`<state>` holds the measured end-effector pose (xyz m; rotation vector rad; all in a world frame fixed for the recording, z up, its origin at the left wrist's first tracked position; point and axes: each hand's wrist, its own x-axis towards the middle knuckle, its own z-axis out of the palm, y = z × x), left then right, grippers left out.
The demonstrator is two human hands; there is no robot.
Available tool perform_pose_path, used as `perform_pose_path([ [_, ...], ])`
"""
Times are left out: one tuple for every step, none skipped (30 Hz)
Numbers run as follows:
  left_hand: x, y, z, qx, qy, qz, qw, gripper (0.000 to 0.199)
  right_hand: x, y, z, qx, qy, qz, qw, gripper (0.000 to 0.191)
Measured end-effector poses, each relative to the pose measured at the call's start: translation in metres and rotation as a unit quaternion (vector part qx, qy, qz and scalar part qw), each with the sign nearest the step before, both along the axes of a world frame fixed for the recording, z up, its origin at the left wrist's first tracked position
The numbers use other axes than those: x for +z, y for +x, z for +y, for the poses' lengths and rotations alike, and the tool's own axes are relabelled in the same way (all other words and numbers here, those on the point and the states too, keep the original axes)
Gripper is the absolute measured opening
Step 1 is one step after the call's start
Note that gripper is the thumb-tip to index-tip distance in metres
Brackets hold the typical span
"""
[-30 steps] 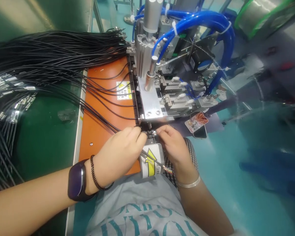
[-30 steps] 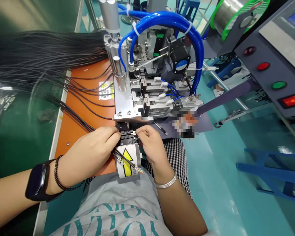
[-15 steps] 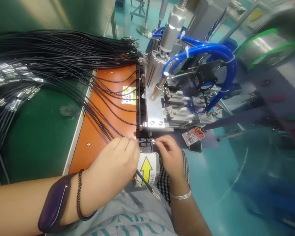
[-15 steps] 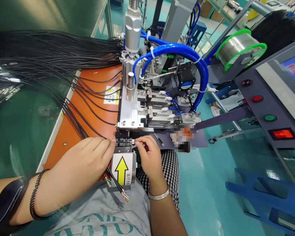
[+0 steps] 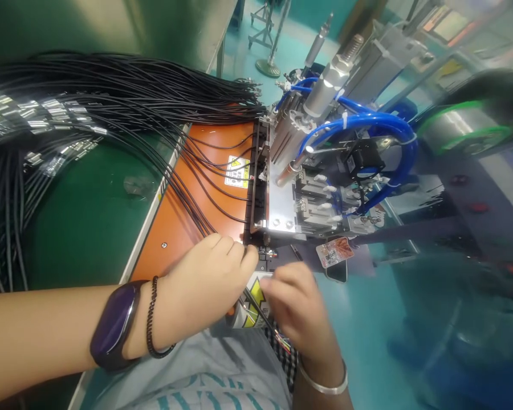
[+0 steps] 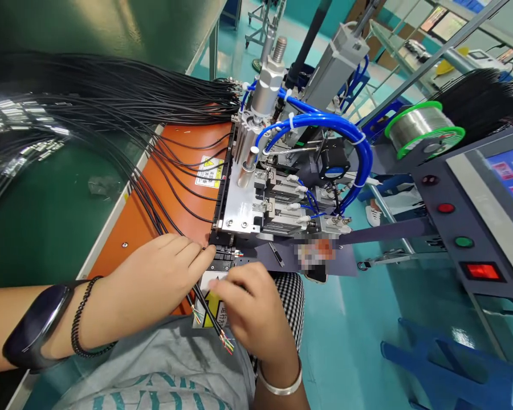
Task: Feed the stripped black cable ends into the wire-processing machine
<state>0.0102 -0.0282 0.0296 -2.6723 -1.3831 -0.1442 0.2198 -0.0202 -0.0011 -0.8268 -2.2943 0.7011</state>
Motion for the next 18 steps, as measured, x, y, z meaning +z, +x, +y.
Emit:
perform_pose_path([
  [0.001, 0.0, 0.0, -0.002, -0.004, -0.008, 1.0, 0.019, 0.005, -0.002, -0.003, 0.043, 0.005, -0.014, 0.999, 0.04],
  [0.001, -0.001, 0.001, -0.005, -0.009, -0.015, 1.0, 0.018, 0.009, -0.005, -0.006, 0.064, 0.005, -0.014, 0.998, 0.04],
  [0.002, -0.001, 0.001, -0.009, -0.011, -0.022, 1.0, 0.017, 0.011, -0.008, -0.009, 0.069, 0.003, -0.004, 0.998, 0.039],
  [0.002, -0.002, 0.001, -0.012, -0.012, -0.028, 0.999, 0.016, 0.012, -0.011, -0.01, 0.067, -0.001, 0.013, 0.998, 0.038],
  [0.002, -0.002, 0.0, -0.013, -0.011, -0.031, 0.999, 0.016, 0.012, -0.013, -0.012, 0.06, -0.004, 0.031, 0.998, 0.036],
  [0.001, -0.003, 0.0, -0.012, -0.011, -0.035, 0.999, 0.016, 0.012, -0.016, -0.013, 0.052, -0.007, 0.046, 0.998, 0.035],
  [0.001, -0.003, 0.0, -0.011, -0.013, -0.038, 0.999, 0.017, 0.011, -0.017, -0.013, 0.047, -0.011, 0.055, 0.997, 0.034],
  [0.001, -0.004, 0.0, -0.008, -0.017, -0.038, 0.999, 0.018, 0.011, -0.019, -0.013, 0.043, -0.013, 0.06, 0.997, 0.033],
  [0.0, -0.006, 0.001, -0.006, -0.02, -0.036, 0.999, 0.019, 0.01, -0.02, -0.013, 0.042, -0.014, 0.062, 0.997, 0.033],
  [-0.001, -0.007, 0.002, -0.004, -0.02, -0.031, 0.999, 0.02, 0.01, -0.021, -0.012, 0.043, -0.017, 0.062, 0.997, 0.033],
  [-0.002, -0.009, 0.004, -0.001, -0.015, -0.024, 1.0, 0.023, 0.009, -0.021, -0.012, 0.048, -0.022, 0.061, 0.997, 0.034],
  [-0.003, -0.011, 0.006, 0.004, -0.007, -0.016, 1.0, 0.025, 0.009, -0.021, -0.011, 0.054, -0.028, 0.061, 0.996, 0.036],
  [-0.005, -0.012, 0.008, 0.011, 0.005, -0.009, 1.0, 0.027, 0.008, -0.021, -0.01, 0.06, -0.034, 0.06, 0.996, 0.038],
  [-0.007, -0.014, 0.011, 0.02, 0.016, -0.005, 1.0, 0.028, 0.006, -0.021, -0.009, 0.061, -0.038, 0.061, 0.996, 0.04],
  [-0.008, -0.015, 0.012, 0.028, 0.025, -0.003, 0.999, 0.029, 0.005, -0.021, -0.008, 0.058, -0.04, 0.063, 0.996, 0.042],
  [-0.01, -0.016, 0.014, 0.033, 0.032, -0.002, 0.999, 0.03, 0.003, -0.02, -0.007, 0.049, -0.04, 0.067, 0.996, 0.043],
  [-0.01, -0.016, 0.014, 0.034, 0.039, -0.003, 0.999, 0.031, 0.002, -0.019, -0.006, 0.036, -0.038, 0.072, 0.996, 0.042],
  [-0.01, -0.016, 0.015, 0.029, 0.047, -0.006, 0.998, 0.032, 0.0, -0.019, -0.005, 0.023, -0.038, 0.078, 0.996, 0.041],
])
